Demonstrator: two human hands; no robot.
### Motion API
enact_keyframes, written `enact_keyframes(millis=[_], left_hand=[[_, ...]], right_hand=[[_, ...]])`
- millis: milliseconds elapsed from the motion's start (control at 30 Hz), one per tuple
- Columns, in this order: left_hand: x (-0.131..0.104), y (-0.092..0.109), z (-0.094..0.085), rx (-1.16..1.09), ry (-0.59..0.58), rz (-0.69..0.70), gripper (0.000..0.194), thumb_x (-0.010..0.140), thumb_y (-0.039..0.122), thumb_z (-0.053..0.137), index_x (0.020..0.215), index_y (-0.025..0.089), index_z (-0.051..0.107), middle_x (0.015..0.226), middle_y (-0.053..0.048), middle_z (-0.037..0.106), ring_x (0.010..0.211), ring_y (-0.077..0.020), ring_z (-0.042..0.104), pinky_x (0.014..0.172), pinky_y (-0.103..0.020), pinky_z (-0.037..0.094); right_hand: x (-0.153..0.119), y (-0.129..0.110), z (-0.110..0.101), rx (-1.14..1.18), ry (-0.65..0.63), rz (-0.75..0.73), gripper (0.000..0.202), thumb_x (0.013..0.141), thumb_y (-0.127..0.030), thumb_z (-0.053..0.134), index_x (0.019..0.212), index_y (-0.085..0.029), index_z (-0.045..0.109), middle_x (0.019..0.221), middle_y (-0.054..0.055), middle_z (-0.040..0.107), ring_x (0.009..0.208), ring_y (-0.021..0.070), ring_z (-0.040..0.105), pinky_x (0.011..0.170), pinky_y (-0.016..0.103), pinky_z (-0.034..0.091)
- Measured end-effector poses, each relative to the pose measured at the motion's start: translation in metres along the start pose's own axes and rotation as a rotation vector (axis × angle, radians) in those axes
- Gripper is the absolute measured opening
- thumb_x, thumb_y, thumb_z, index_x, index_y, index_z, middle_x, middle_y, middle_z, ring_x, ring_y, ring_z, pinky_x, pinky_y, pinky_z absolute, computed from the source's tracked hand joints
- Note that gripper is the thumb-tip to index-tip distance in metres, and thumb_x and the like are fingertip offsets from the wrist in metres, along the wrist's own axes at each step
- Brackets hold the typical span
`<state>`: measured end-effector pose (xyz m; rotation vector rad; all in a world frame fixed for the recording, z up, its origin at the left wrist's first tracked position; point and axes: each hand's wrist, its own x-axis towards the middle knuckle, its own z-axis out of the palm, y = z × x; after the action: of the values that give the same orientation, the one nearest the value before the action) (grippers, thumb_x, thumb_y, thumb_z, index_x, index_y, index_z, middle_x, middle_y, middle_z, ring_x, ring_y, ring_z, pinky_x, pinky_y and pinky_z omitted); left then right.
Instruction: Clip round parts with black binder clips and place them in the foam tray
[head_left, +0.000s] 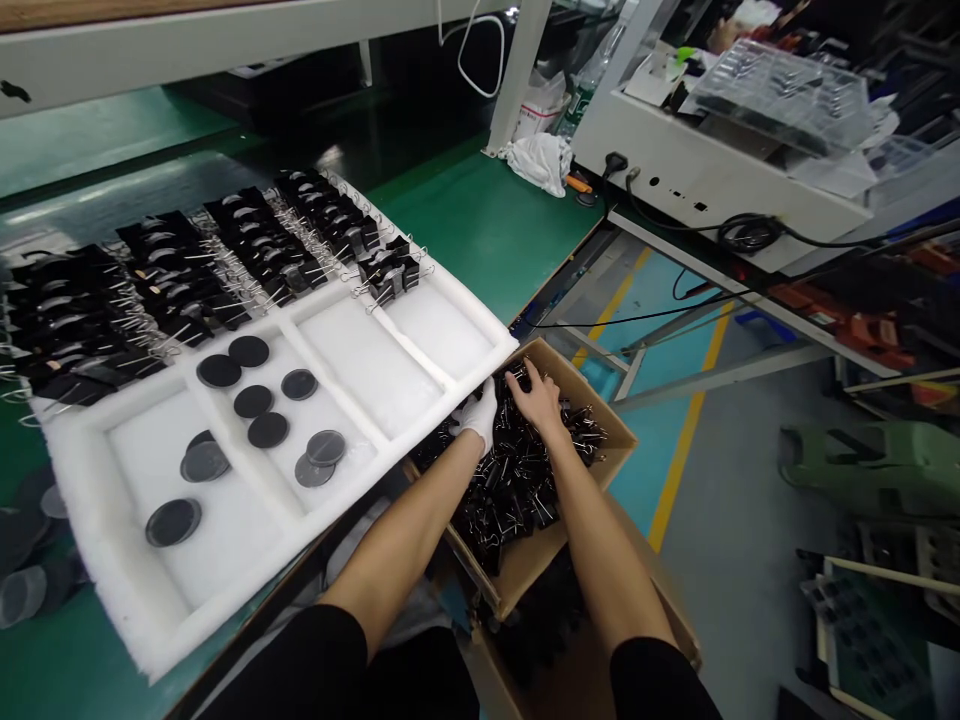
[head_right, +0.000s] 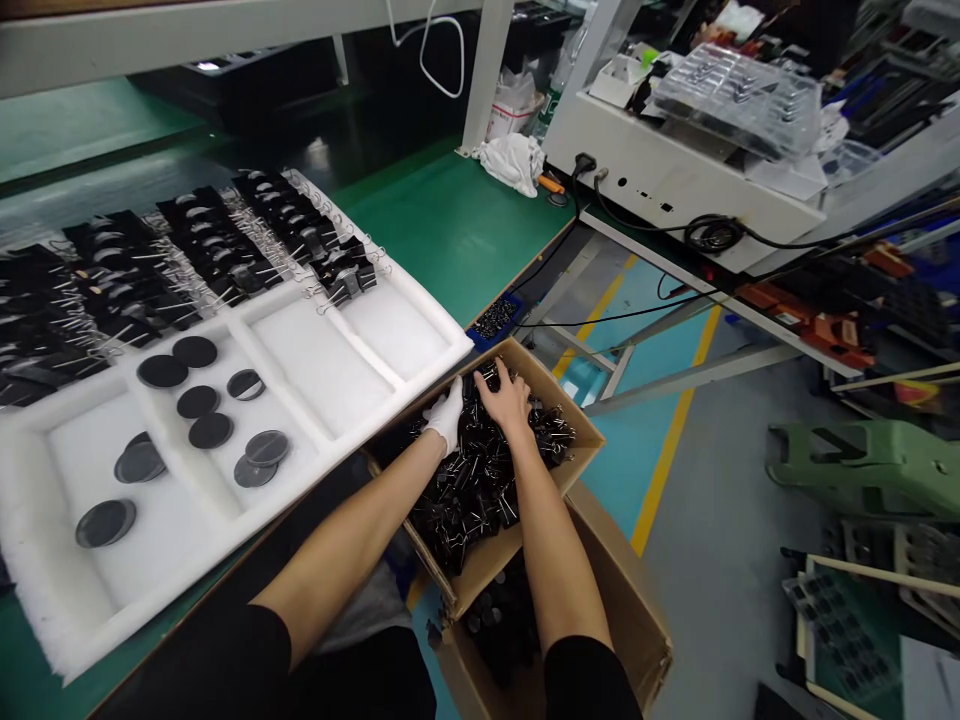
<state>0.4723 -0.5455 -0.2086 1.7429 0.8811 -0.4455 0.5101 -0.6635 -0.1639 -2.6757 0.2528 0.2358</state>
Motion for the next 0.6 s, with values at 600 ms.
enact_keyframes(millis=[600], left_hand=[[-0.034, 0.002, -0.011, 0.064, 0.045, 0.009, 0.076, 0.092, 0.08, 0.02, 0.145, 0.039, 0.055, 0.153, -0.012, 0.054, 0.149, -0.0361, 0.043, 0.121, -0.056, 0.033]], right_hand=[[-0.044, -0.022, 0.021, -0.055, 0.192, -0.09, 0.042, 0.098, -0.053, 0.054, 0.129, -0.031, 0.073, 0.121, 0.013, 0.059, 0.125, 0.0321, 0.048, 0.096, 0.046, 0.039]])
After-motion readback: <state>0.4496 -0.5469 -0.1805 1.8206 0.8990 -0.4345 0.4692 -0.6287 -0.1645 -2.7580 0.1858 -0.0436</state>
